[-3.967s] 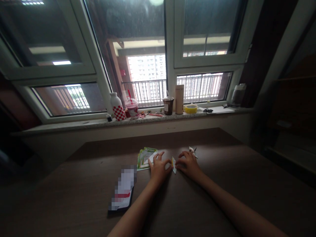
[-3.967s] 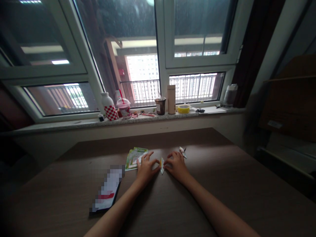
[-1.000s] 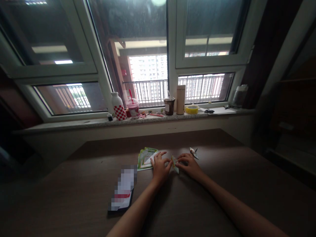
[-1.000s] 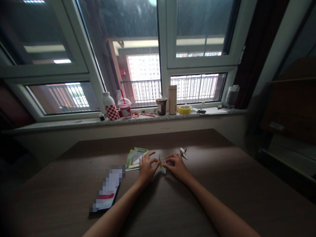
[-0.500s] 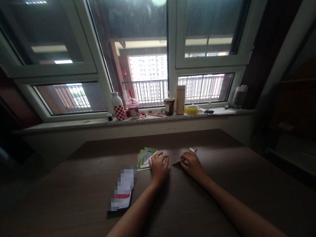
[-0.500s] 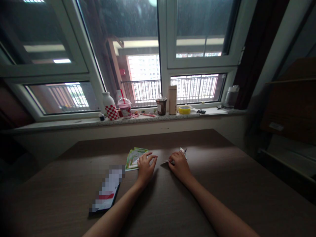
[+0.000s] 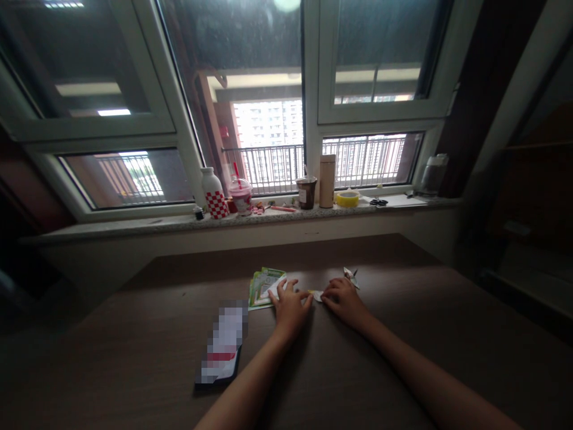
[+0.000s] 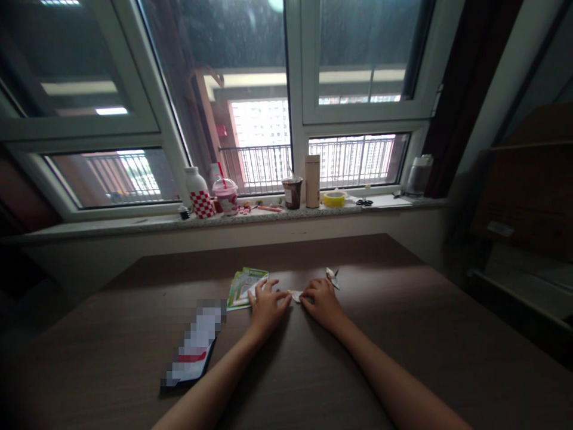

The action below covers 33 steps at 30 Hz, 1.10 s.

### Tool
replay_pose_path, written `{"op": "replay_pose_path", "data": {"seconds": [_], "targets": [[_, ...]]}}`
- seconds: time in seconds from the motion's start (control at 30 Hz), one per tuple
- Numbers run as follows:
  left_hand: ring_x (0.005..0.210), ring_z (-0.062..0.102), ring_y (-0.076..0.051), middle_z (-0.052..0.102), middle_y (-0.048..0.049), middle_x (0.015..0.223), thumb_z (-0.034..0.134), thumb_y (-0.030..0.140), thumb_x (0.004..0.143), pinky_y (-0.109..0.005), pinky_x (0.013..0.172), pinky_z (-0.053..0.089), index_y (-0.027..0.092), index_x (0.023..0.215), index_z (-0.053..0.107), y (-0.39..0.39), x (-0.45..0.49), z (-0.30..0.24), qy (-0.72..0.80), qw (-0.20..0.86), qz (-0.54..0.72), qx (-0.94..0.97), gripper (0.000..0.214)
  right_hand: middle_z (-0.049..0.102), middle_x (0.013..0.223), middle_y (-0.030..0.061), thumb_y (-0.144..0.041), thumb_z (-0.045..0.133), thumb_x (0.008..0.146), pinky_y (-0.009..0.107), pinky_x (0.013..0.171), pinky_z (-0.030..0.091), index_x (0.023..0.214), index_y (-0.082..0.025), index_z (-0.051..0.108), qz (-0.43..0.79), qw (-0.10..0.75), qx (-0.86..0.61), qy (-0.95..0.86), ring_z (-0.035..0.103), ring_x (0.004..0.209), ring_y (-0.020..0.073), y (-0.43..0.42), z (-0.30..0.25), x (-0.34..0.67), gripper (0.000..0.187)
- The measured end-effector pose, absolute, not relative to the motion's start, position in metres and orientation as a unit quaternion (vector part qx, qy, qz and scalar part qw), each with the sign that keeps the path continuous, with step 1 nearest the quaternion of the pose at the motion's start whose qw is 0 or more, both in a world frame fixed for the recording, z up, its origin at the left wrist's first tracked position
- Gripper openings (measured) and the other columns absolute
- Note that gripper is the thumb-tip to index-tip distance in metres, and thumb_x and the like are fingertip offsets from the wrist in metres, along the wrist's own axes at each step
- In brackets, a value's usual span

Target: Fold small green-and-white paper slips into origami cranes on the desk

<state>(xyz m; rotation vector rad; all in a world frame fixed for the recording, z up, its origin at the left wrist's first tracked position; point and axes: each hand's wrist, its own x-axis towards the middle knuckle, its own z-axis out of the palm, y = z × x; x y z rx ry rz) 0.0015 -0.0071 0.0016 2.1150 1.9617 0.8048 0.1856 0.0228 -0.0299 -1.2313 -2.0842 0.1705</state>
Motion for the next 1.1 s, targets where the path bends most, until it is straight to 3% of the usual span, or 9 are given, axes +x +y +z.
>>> {"op": "replay_pose_path", "data": {"seconds": [0.13,0.27,0.47,0.67,0.87,1.1], "targets": [[0.142,0.026,-0.036,0.051,-0.0059,0.144,0.059,0.046,0.086,-0.074,0.11,0.007,0.039,0.101,0.076,-0.0069,0.0022,-0.0015,0.658,0.065,0.251,0.707,0.024,0.073,0.092,0.0051,-0.022,0.065,0.082,0.046,0.104,0.036,0.086,-0.026,0.077,0.099,0.364,-0.442,-0.813,0.057,0.111,0.0261,0.0223,-0.0301,0.185,0.013],[0.144,0.023,-0.037,0.046,-0.0055,0.148,0.06,0.049,0.085,-0.076,0.109,0.004,0.042,0.108,0.073,-0.005,0.0008,-0.0052,0.66,0.068,0.23,0.712,0.027,0.071,0.105,0.0091,-0.016,0.065,0.08,0.044,0.1,0.041,0.092,-0.024,0.076,0.112,0.377,-0.45,-0.802,0.059,0.11,0.0255,0.0244,-0.0315,0.1859,0.019],[0.144,0.023,-0.039,0.045,-0.0033,0.15,0.061,0.049,0.085,-0.079,0.106,0.003,0.048,0.11,0.071,-0.0025,-0.0008,-0.0062,0.653,0.073,0.218,0.721,0.027,0.071,0.099,0.005,-0.028,0.071,0.081,0.05,0.106,0.032,0.088,-0.028,0.077,0.083,0.358,-0.453,-0.812,0.055,0.107,0.0259,0.0228,-0.0292,0.185,0.009],[0.145,0.023,-0.036,0.047,-0.0051,0.148,0.063,0.047,0.084,-0.077,0.108,0.005,0.046,0.111,0.071,-0.0036,-0.0001,-0.005,0.652,0.073,0.227,0.72,0.028,0.071,0.105,0.0029,-0.031,0.073,0.079,0.053,0.108,0.028,0.086,-0.031,0.078,0.07,0.343,-0.485,-0.802,0.05,0.113,0.0282,0.0202,-0.0263,0.1832,0.008],[0.144,0.024,-0.036,0.05,-0.0022,0.145,0.068,0.043,0.081,-0.076,0.109,0.006,0.043,0.095,0.076,-0.0031,-0.0016,-0.0032,0.639,0.092,0.236,0.726,0.017,0.072,0.107,0.0006,-0.03,0.071,0.08,0.054,0.108,0.028,0.087,-0.033,0.078,0.081,0.333,-0.504,-0.793,0.05,0.114,0.0283,0.0232,-0.0257,0.1838,0.01],[0.144,0.024,-0.036,0.049,-0.0025,0.146,0.063,0.046,0.084,-0.076,0.109,0.007,0.044,0.1,0.075,-0.0044,-0.0007,-0.0033,0.647,0.078,0.221,0.725,0.02,0.07,0.114,0.0023,-0.035,0.069,0.083,0.051,0.107,0.03,0.09,-0.033,0.078,0.101,0.317,-0.51,-0.793,0.049,0.115,0.0277,0.0251,-0.0265,0.1846,0.012]]}}
